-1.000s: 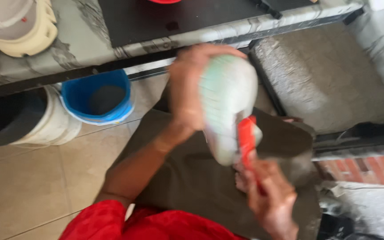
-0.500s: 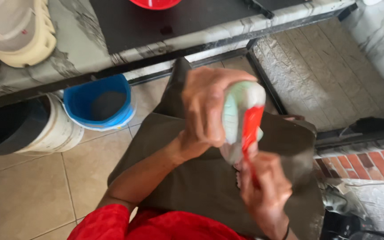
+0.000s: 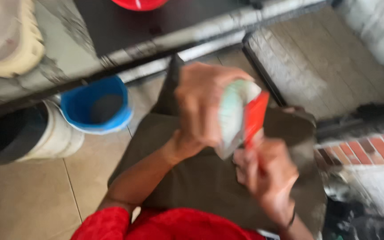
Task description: The person cleans a light green sneaker by scrubbing the sole with a red brush and wiping it with a pink cloth. They repeatedly dip the brush into a red bowl of water and continue scrubbing different areas of the shoe's sole.
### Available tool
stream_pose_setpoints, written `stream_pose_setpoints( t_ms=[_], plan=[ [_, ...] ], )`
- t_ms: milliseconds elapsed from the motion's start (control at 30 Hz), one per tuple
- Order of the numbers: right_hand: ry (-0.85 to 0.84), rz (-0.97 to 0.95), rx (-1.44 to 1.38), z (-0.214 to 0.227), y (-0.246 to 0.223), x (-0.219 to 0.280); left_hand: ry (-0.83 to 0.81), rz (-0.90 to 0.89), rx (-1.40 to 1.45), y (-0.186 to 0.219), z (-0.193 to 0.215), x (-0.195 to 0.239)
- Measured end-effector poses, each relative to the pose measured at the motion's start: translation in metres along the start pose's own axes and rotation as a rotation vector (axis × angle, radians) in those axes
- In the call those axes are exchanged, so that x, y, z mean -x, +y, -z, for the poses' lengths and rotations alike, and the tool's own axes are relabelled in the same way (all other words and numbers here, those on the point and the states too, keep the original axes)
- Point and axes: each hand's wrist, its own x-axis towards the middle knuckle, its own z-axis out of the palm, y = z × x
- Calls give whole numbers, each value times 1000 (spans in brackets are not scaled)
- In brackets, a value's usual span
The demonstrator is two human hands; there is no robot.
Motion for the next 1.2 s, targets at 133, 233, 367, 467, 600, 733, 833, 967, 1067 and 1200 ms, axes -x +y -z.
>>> stream_pose_setpoints(
  t_ms=[133,233,367,467,600,733,833,967,1067,1200],
  plan=[
    [47,-64,-7,-11,18,23,-61,19,-74,3,-1,-3],
    [-62,-82,176,-17,32,54,-26,-21,35,-20,1,-3],
    [110,-170,-18,13,10,-6,-147,107,-158,-7,-28,29],
    [-43,-143,57,-12,21,40,-63,57,12,-18,-10,4],
    [-111,-96,86,-10,19,28,-146,506,-106,-26,-5,4],
    [25,-104,31,-15,35,43,-120,159,-86,-18,-15,14],
    [-121,-71,22,-20,41,61,-94,421,-154,-28,-3,-7],
    [142,-105,-59,2,24,-3,-148,145,-79,-11,-28,20],
    [32,-42,7,-11,29,31,-99,145,-67,-26,-19,23],
    [-73,23,-81,-17,33,35,-45,333,-127,-22,-2,3]
  ],
)
